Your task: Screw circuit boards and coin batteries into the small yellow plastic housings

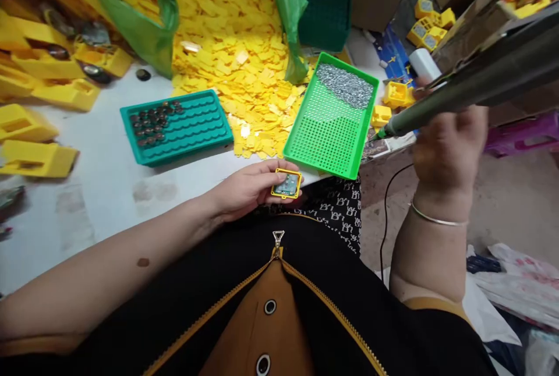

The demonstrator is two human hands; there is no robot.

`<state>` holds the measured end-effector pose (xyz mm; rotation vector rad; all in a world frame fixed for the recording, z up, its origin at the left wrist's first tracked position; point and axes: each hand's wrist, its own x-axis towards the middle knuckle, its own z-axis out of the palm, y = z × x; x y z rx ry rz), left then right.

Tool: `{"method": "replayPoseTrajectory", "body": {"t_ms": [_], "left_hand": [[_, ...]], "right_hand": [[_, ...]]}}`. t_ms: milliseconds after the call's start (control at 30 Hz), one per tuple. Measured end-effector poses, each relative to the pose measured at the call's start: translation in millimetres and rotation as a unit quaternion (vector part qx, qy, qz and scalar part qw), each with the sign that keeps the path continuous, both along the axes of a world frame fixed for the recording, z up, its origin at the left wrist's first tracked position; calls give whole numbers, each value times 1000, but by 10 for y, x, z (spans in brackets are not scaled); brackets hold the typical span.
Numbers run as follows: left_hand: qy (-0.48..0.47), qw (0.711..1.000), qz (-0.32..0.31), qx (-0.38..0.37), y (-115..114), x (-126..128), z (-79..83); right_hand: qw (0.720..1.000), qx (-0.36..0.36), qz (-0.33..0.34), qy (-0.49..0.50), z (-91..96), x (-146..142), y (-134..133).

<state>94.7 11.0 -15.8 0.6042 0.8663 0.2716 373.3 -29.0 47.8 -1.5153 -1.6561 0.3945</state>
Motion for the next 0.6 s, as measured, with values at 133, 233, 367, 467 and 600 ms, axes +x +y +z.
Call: {"method": "replayPoseTrajectory", "body": {"t_ms": [133, 233, 367, 467, 600], "left_hand": [[10, 1000, -13, 4, 15, 103, -55], [2, 1000, -10, 7, 18, 64, -75], [1, 1000, -31, 3, 29, 14, -73], [-10, 999, -45, 1, 40, -2, -93], [-24, 998, -52, -5, 52, -24, -146]], "right_hand": [[975, 109, -63, 182, -28, -67, 270], [967, 158, -22, 199, -62, -196, 467], [978, 140, -41, 152, -166, -394, 657], [989, 72, -76, 106, -283, -483, 754], [991, 64, -102, 50, -426, -488, 868]]}}
